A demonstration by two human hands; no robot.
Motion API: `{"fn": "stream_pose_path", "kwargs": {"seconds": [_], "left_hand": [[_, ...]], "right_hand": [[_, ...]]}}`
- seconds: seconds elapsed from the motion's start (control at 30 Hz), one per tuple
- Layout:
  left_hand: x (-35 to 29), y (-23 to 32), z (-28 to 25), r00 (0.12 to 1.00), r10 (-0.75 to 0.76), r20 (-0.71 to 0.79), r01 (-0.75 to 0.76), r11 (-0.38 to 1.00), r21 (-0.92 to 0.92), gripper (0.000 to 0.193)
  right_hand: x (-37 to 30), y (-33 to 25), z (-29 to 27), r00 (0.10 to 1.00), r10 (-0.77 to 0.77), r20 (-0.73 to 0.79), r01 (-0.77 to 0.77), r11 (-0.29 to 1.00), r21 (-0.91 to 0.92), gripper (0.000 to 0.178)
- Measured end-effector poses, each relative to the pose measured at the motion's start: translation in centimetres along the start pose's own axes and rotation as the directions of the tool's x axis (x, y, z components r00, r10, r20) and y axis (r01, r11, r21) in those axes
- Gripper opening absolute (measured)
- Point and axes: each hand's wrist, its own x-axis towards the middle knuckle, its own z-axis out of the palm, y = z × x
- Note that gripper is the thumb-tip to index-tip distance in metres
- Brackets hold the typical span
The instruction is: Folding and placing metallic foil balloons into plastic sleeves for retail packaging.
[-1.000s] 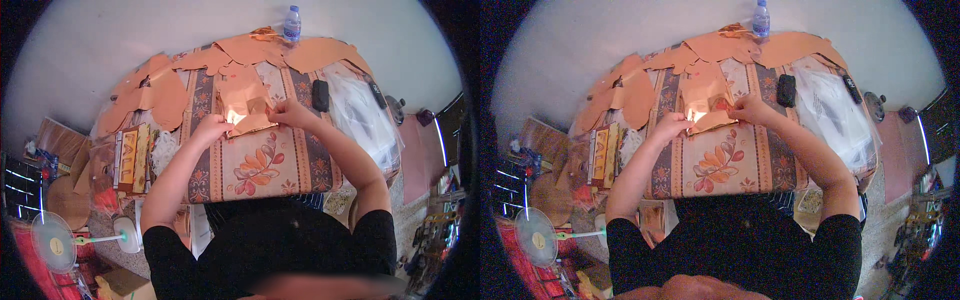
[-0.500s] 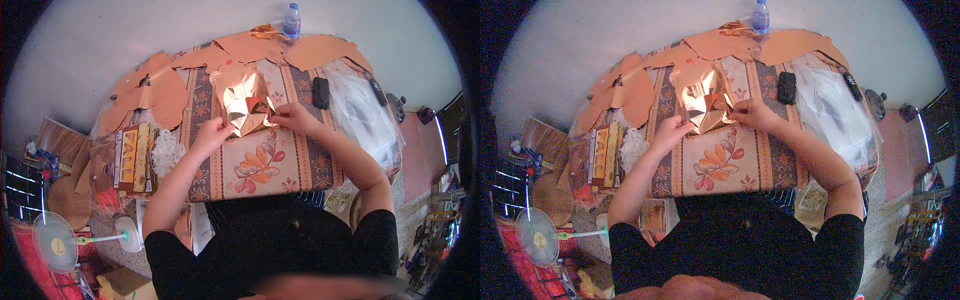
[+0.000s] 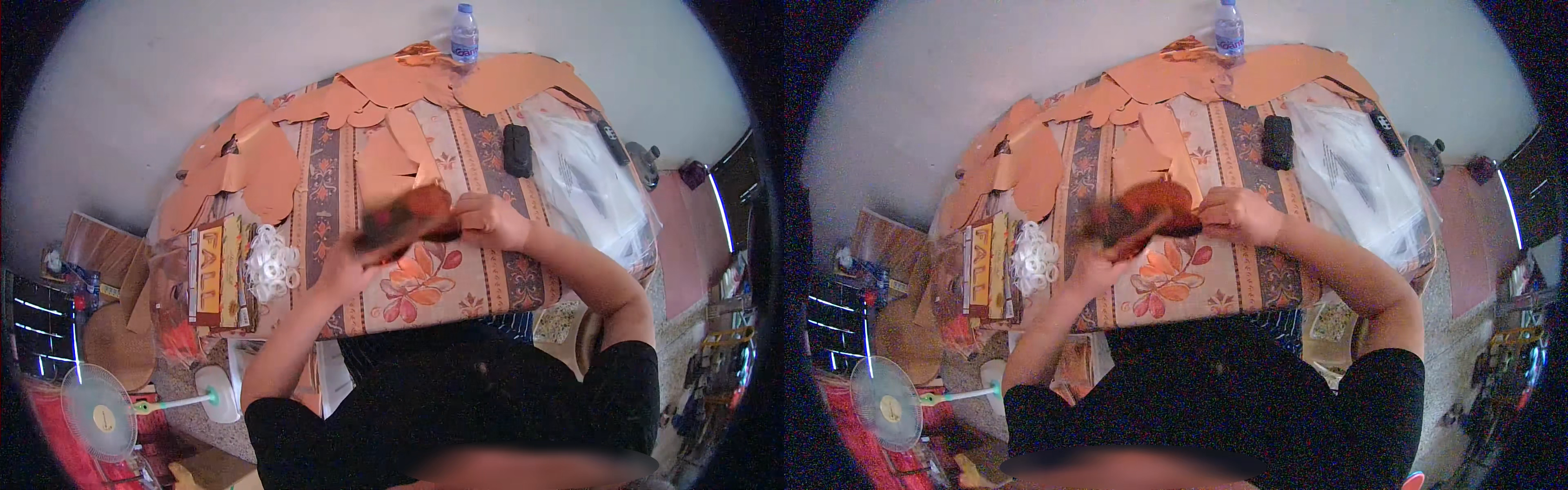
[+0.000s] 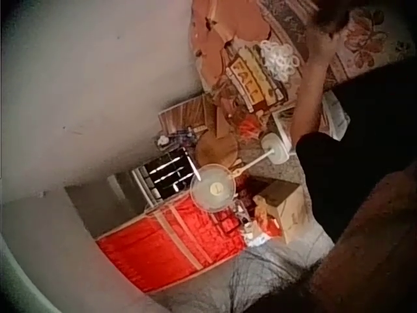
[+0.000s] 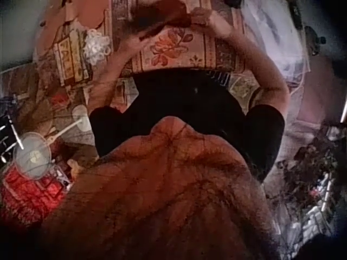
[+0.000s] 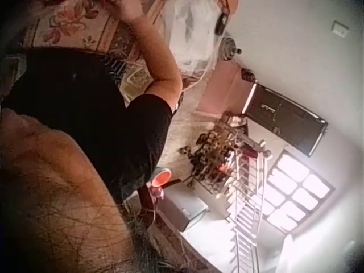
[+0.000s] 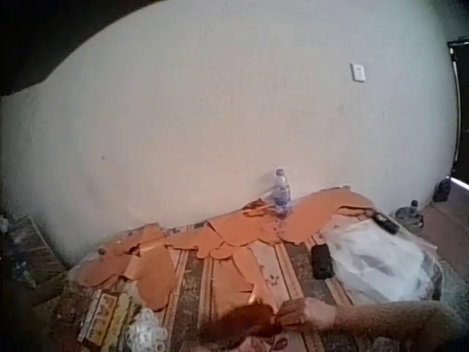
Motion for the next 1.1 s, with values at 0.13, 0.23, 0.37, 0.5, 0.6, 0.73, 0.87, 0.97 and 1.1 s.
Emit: {"fn": "stream_pose_path", "kwargs": {"seconds": [0.13, 0.23, 0.37, 0.5, 0.6, 0.73, 0.87, 0.97, 1.1], "left_hand": [[1.8, 0.6, -1.5, 0.970, 0.189, 0.154, -0.178, 0.981, -0.079, 0.019], [1.6, 0.6, -1.1, 0.973, 0.192, 0.128, -0.183, 0.980, -0.072, 0.024], [1.6, 1.1, -1.4, 0.976, 0.182, 0.118, -0.178, 0.983, -0.039, 0.029], [1.9, 0.7, -2.0, 0.980, 0.174, 0.101, -0.174, 0.985, -0.009, 0.033], [2.0, 0.2, -1.9, 0.970, 0.222, 0.102, -0.227, 0.973, 0.039, 0.032], [2.3, -0.5, -1.4, 0.963, 0.247, 0.107, -0.250, 0.968, 0.009, 0.028], [3.2, 0.1, -1.7, 0.989, -0.019, 0.148, 0.040, 0.990, -0.137, 0.016], [4.5, 0.1, -2.1, 0.824, -0.472, 0.312, 0.549, 0.803, -0.234, 0.017], [7.5, -0.6, -2.6, 0.697, -0.532, 0.481, 0.698, 0.655, -0.288, 0.020]], "right_hand": [[0.2, -0.6, -0.3, 0.997, 0.064, 0.038, -0.065, 0.998, 0.024, 0.032], [1.1, -1.6, -0.8, 0.991, 0.036, 0.132, -0.028, 0.997, -0.065, 0.034], [1.0, -1.4, -0.5, 0.989, -0.030, 0.148, 0.041, 0.996, -0.074, 0.031], [0.8, -1.2, -0.2, 0.992, -0.012, 0.124, 0.015, 1.000, -0.020, 0.026], [1.0, -0.9, 0.0, 0.994, -0.004, 0.112, -0.002, 0.999, 0.050, 0.026], [0.9, -0.3, -0.4, 0.984, 0.089, 0.155, -0.109, 0.986, 0.128, 0.028], [0.9, 1.0, -0.3, 0.992, 0.124, 0.018, -0.123, 0.943, 0.308, 0.025], [1.9, 1.5, 0.0, 0.761, 0.621, 0.188, -0.603, 0.569, 0.559, 0.023], [2.7, 3.9, -0.1, 0.613, 0.733, 0.296, -0.772, 0.474, 0.424, 0.019]]}}
